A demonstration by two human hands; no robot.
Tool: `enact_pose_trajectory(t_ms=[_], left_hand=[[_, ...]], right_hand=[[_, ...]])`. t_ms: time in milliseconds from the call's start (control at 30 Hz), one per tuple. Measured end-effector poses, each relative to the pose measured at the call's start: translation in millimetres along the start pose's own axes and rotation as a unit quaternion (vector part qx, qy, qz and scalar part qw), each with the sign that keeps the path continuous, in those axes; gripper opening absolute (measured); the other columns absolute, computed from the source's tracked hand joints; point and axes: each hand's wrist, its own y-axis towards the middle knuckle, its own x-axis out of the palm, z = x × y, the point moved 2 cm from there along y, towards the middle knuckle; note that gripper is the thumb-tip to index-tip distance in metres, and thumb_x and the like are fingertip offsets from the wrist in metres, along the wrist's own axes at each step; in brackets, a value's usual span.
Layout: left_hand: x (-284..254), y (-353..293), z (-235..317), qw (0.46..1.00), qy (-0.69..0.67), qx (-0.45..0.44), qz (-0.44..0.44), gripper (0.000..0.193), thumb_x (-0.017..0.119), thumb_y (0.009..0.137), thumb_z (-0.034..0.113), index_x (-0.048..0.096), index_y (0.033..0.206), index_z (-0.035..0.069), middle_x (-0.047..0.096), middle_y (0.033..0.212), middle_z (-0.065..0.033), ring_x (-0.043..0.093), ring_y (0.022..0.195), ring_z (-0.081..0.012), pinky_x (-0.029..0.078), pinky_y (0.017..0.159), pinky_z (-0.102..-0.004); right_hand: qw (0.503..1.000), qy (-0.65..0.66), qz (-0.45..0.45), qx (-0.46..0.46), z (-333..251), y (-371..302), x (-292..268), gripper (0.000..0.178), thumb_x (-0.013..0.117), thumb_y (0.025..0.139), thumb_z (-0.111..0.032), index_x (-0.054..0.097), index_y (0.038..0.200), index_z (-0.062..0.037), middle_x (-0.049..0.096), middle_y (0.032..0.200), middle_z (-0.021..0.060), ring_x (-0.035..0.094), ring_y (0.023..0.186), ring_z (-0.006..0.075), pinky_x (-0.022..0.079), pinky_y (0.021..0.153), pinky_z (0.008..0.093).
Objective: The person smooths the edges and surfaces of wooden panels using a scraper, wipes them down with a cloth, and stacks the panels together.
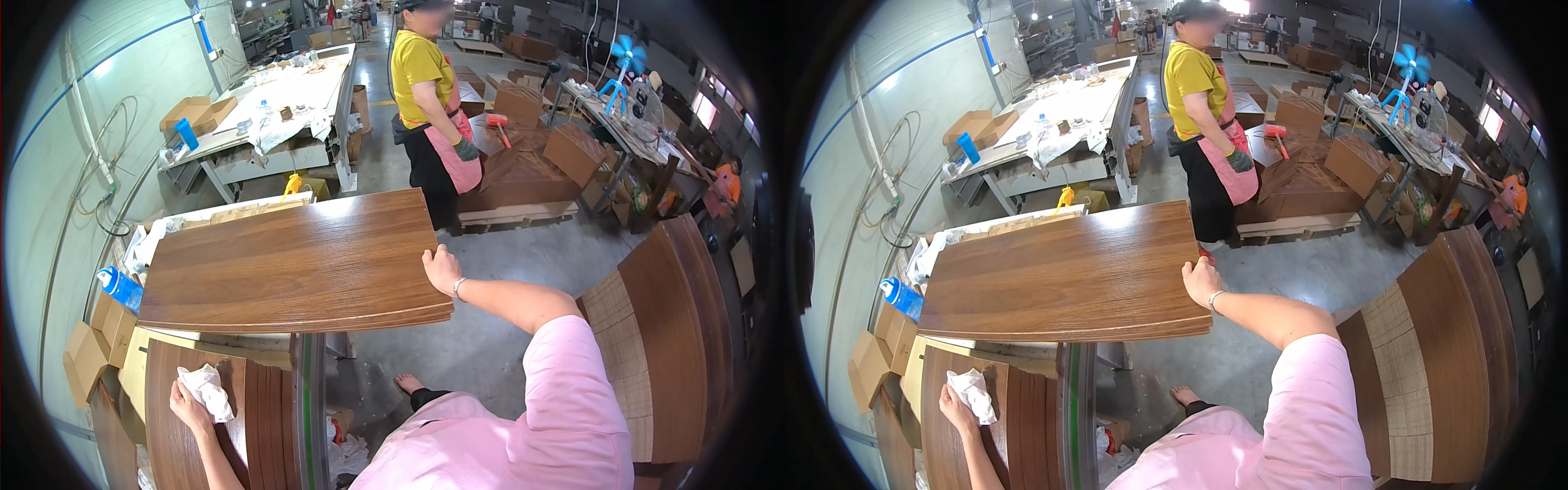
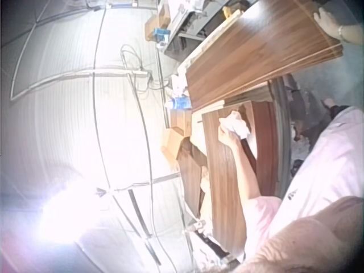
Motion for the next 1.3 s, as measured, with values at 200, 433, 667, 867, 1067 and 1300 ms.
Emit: enact_pose_trajectory(t_ms=[200,433,667,867,1067,1300], left_hand=[[1.0,-2.0,5.2,1.0,0.004,-0.002,0.007,0.035,0.047,0.104,0.02,0.052,0.081,-0.007,0.053,0.065,-0.0075,0.043,0.062,-0.0137,0.04,0.058,-0.034],[1.7,-2.7,8.3,1.0,0.015,0.014,0.019,0.037,0.047,0.104,0.02,0.05,0.078,-0.006,0.05,0.063,-0.0068,0.041,0.061,-0.0131,0.039,0.056,-0.0337],[1.8,-2.6,11.1,0.999,0.031,0.018,0.014,0.036,0.046,0.103,0.019,0.048,0.077,-0.006,0.049,0.064,-0.0069,0.041,0.062,-0.0134,0.038,0.057,-0.0342],[-1.1,-1.6,6.6,1.0,0.02,0.003,-0.002,0.036,0.047,0.103,0.02,0.052,0.081,-0.008,0.053,0.066,-0.0087,0.043,0.063,-0.0144,0.04,0.059,-0.0346],[-2.1,0.0,-2.4,1.0,0.01,-0.001,0.0,0.036,0.047,0.104,0.021,0.055,0.086,-0.009,0.058,0.071,-0.0105,0.049,0.066,-0.0154,0.044,0.063,-0.0336],[-1.2,-2.2,7.7,1.0,0.024,0.003,-0.007,0.036,0.046,0.104,0.021,0.055,0.084,-0.008,0.058,0.069,-0.0094,0.049,0.064,-0.0149,0.044,0.061,-0.0337]], right_hand=[[1.0,0.009,0.008,-0.01,0.4,-0.2,0.5,0.046,0.048,0.096,-0.038,0.051,0.109,0.0059,0.066,0.095,0.0326,0.064,0.095,0.0484,0.051,0.084,0.0535],[1.0,0.004,0.017,-0.016,1.0,0.0,0.9,0.046,0.048,0.096,-0.039,0.052,0.108,0.0057,0.067,0.091,0.0322,0.065,0.091,0.048,0.053,0.082,0.0533],[1.0,-0.003,0.015,-0.012,2.7,1.5,2.2,0.046,0.048,0.095,-0.038,0.053,0.108,0.0057,0.067,0.092,0.0319,0.066,0.091,0.0475,0.052,0.083,0.0531],[1.0,0.016,0.001,-0.007,0.0,-1.4,-2.8,0.046,0.047,0.097,-0.038,0.051,0.108,0.0057,0.066,0.096,0.0331,0.063,0.096,0.0491,0.05,0.085,0.0537],[1.0,0.012,-0.008,0.0,-1.9,-2.5,-4.1,0.046,0.047,0.098,-0.039,0.051,0.108,0.0059,0.066,0.096,0.0329,0.063,0.097,0.0486,0.05,0.085,0.0533],[1.0,0.017,0.001,-0.003,0.2,-1.9,-3.2,0.046,0.048,0.096,-0.038,0.052,0.109,0.006,0.066,0.097,0.0328,0.064,0.096,0.0481,0.051,0.086,0.0533]])
